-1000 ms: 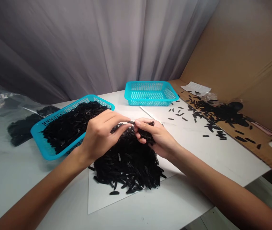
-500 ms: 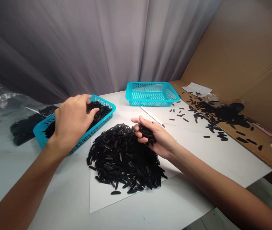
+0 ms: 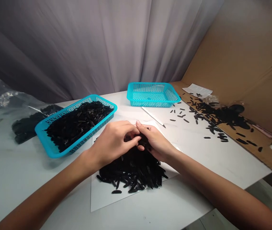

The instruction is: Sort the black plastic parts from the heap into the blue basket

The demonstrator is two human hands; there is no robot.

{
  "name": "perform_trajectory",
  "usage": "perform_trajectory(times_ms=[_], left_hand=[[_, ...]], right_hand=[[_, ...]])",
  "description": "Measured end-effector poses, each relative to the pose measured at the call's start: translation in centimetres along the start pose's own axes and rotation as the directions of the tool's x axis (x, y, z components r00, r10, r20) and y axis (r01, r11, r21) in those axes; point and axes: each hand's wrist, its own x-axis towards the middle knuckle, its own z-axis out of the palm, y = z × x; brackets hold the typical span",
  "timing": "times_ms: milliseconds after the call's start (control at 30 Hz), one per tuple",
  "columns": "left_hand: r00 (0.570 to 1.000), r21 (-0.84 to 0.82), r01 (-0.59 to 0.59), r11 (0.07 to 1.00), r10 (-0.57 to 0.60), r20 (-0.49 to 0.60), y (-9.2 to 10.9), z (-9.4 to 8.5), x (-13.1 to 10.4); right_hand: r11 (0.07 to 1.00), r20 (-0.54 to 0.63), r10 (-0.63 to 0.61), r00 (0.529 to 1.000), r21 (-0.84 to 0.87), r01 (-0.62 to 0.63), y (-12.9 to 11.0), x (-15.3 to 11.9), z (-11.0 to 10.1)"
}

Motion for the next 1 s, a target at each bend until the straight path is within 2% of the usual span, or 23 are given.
perform_trajectory(times_ms=[100, 200, 300, 367, 433, 500, 567, 633, 700, 833, 1000], left_hand=[[0.999, -0.016, -0.011, 1.000, 0.010, -0.043, -0.1, -0.1, 0.0], [0.997, -0.082, 0.035, 0.996, -0.041, -0.071, -0.1, -0.1, 0.0], [0.996, -0.128, 0.083, 0.988, -0.087, -0.032, -0.2, -0.1, 0.1], [0.997, -0.142, 0.078, 0.987, -0.078, 0.005, -0.3, -0.1, 0.1], [0.998, -0.154, 0.070, 0.986, -0.070, 0.002, -0.2, 0.0, 0.1], [0.993, -0.202, 0.110, 0.973, -0.118, -0.026, -0.1, 0.1, 0.1], [0.972, -0.316, 0.214, 0.924, -0.234, -0.026, 0.0, 0.0, 0.2], [0.937, -0.452, 0.312, 0.836, -0.349, 0.001, -0.1, -0.1, 0.3], [0.910, -0.541, 0.355, 0.762, -0.415, 0.013, -0.4, -0.3, 0.4], [0.885, -0.572, 0.376, 0.729, -0.466, -0.011, -1.1, -0.6, 0.6], [0.872, -0.625, 0.398, 0.672, -0.489, 0.030, -1.5, -0.3, 0.6]], right_hand=[[1.000, -0.010, 0.008, 1.000, 0.012, -0.007, 0.0, 0.0, -0.1], [0.999, -0.025, 0.028, 0.999, 0.020, -0.027, -0.2, -0.1, -0.1], [0.999, -0.048, 0.046, 0.998, 0.021, -0.045, -0.4, -0.2, 0.0], [0.999, -0.059, 0.038, 0.998, 0.023, -0.037, -0.4, -0.2, 0.0], [0.999, -0.056, 0.025, 0.998, 0.022, -0.024, -0.4, -0.1, -0.1], [1.000, -0.044, 0.021, 0.999, 0.018, -0.020, -0.4, 0.0, -0.2], [1.000, -0.048, 0.016, 0.999, 0.021, -0.015, -0.5, 0.0, -0.4], [1.000, -0.067, 0.012, 0.998, 0.021, -0.011, -0.6, 0.0, -0.5], [1.000, -0.090, 0.009, 0.996, 0.013, -0.008, -0.8, -0.1, -0.5], [0.999, -0.129, -0.041, 0.991, -0.011, 0.040, -1.0, -0.2, -0.3], [0.993, -0.151, -0.105, 0.983, -0.074, 0.094, -1.0, -0.1, -0.3]])
